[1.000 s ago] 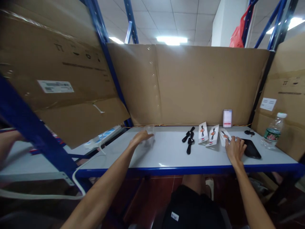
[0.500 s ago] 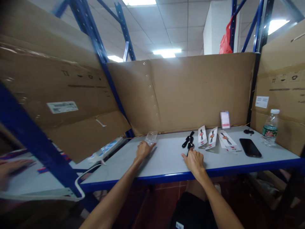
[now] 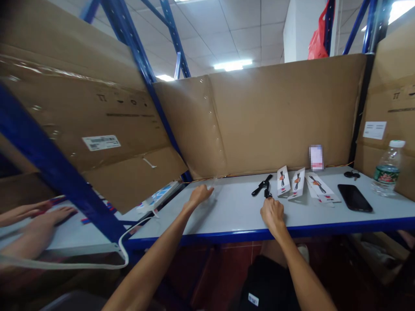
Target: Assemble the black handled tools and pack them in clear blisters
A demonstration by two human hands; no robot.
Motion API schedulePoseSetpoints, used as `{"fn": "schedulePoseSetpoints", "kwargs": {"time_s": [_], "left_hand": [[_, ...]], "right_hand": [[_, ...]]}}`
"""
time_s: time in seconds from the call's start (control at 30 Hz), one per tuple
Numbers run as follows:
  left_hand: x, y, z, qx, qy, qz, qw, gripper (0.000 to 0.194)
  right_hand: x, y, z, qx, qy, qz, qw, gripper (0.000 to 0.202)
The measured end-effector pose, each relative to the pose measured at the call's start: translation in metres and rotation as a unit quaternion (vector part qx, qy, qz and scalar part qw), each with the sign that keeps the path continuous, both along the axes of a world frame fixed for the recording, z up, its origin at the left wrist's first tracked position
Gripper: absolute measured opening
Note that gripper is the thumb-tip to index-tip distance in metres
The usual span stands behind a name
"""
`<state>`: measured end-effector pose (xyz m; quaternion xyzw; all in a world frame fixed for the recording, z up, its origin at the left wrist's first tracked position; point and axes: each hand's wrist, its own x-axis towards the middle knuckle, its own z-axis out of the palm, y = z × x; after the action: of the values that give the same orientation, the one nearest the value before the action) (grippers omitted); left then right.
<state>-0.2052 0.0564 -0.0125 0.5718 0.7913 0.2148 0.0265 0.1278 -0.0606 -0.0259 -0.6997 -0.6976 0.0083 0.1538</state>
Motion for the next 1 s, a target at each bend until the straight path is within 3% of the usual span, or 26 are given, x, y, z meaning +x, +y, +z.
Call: {"fn": "schedulePoseSetpoints", "kwargs": {"time_s": [0.17, 0.33, 0.43, 0.53, 0.7, 0.87, 1.0], "left_hand": [[-0.001, -0.004, 0.02, -0.024, 0.037, -0.002, 0.999, 0.026], [-0.01, -0.012, 0.047, 0.025, 0.06, 0.039, 0.997, 0.042], [-0.011, -0.015, 0.058, 0.062, 0.079, 0.021, 0.995, 0.04], [-0.005, -0.015, 0.056, 0.067, 0.101, -0.023, 0.992, 0.029], [0.004, -0.012, 0.044, 0.073, 0.139, -0.046, 0.987, 0.026], [0.002, -0.009, 0.048, 0.069, 0.068, -0.042, 0.994, 0.016], [0.008, -0.012, 0.063, 0.15, -0.133, -0.016, 0.98, 0.015]], "right_hand": [[0.001, -0.005, -0.005, 0.028, -0.011, -0.01, 1.0, 0.034], [0.004, -0.008, -0.008, 0.03, -0.001, -0.006, 1.0, 0.032], [0.004, -0.007, -0.01, 0.033, 0.002, -0.012, 0.999, 0.031], [0.003, -0.008, -0.009, 0.033, 0.002, -0.011, 0.999, 0.03], [0.003, -0.01, -0.006, 0.032, 0.002, 0.001, 0.999, 0.034], [0.002, -0.009, -0.008, 0.033, 0.007, -0.007, 0.999, 0.034], [0.002, -0.008, -0.01, 0.035, 0.009, -0.008, 0.999, 0.033]]}}
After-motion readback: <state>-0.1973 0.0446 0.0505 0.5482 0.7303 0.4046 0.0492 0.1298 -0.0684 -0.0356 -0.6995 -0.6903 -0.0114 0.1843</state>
